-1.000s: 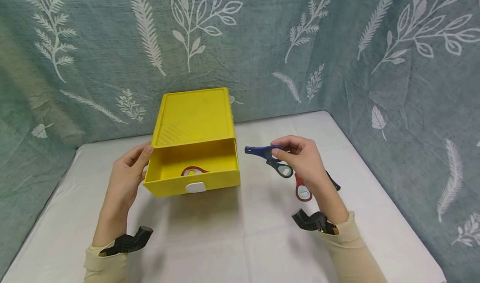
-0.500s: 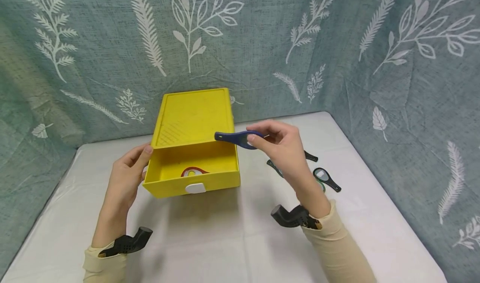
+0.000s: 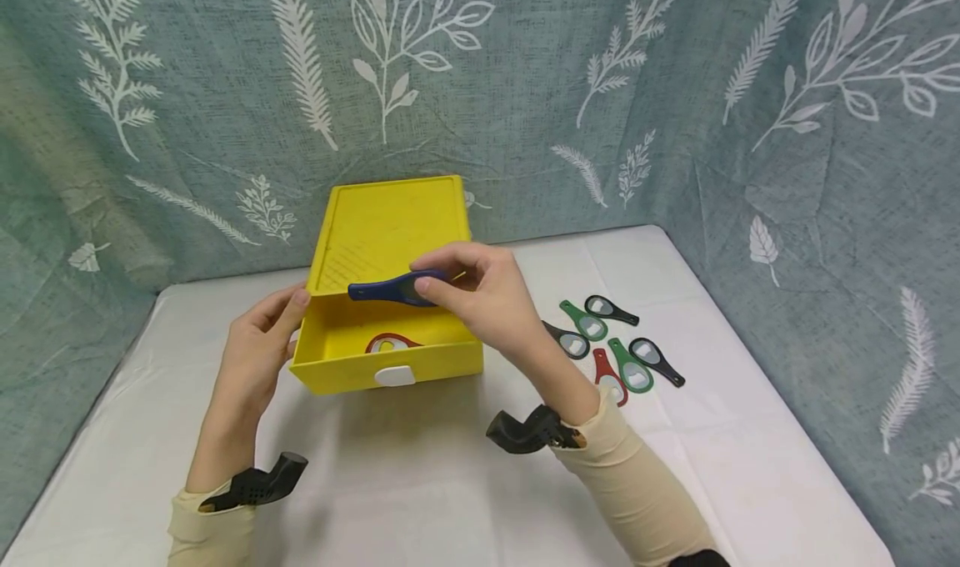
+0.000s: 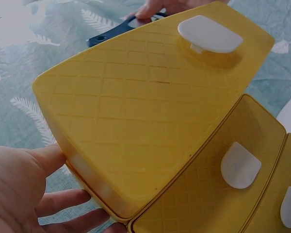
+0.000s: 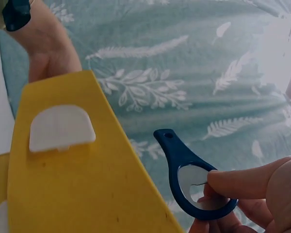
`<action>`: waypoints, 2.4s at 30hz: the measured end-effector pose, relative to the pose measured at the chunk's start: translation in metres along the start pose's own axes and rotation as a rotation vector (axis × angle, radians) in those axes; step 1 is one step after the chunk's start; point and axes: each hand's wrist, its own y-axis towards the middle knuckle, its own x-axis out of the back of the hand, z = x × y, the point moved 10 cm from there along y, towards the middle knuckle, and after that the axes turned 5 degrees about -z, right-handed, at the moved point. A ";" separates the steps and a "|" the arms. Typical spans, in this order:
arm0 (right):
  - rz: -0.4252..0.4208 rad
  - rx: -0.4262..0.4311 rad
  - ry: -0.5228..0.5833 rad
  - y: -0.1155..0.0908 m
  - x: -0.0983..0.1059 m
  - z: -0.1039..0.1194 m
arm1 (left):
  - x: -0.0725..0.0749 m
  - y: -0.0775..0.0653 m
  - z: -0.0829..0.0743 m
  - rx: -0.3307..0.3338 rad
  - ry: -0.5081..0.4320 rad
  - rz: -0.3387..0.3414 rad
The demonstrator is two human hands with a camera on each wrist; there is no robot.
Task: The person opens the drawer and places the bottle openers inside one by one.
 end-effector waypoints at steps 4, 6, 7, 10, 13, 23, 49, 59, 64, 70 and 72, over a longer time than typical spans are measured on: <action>0.016 0.010 -0.005 0.002 -0.010 0.002 | 0.000 0.001 0.000 0.004 0.004 -0.002; 0.022 0.016 -0.009 0.003 -0.014 0.003 | -0.001 0.001 0.000 0.005 0.005 0.003; 0.025 0.017 -0.013 0.004 -0.016 0.003 | -0.001 0.001 -0.001 0.004 0.004 0.006; 0.031 0.016 -0.025 0.005 -0.022 0.001 | -0.002 0.001 -0.002 0.003 0.001 0.015; 0.039 0.002 -0.039 0.006 -0.026 -0.002 | -0.002 0.001 -0.002 0.000 -0.005 0.021; -0.025 -0.026 -0.212 0.002 -0.014 -0.009 | -0.003 0.001 -0.001 -0.001 -0.009 0.026; -0.413 -0.071 -0.212 -0.039 0.097 -0.025 | -0.002 0.001 0.000 0.007 -0.001 0.021; -0.426 -0.254 -0.466 -0.049 0.130 -0.098 | -0.002 0.000 0.000 0.010 -0.005 0.014; -0.390 -0.323 -0.529 -0.048 0.148 -0.141 | -0.002 -0.001 -0.001 0.007 -0.001 0.009; -0.288 -0.393 -0.570 -0.047 0.162 -0.171 | -0.004 -0.001 -0.002 -0.002 -0.003 0.021; -0.215 -0.387 -0.618 -0.043 0.161 -0.176 | -0.004 -0.001 -0.002 -0.006 -0.001 0.021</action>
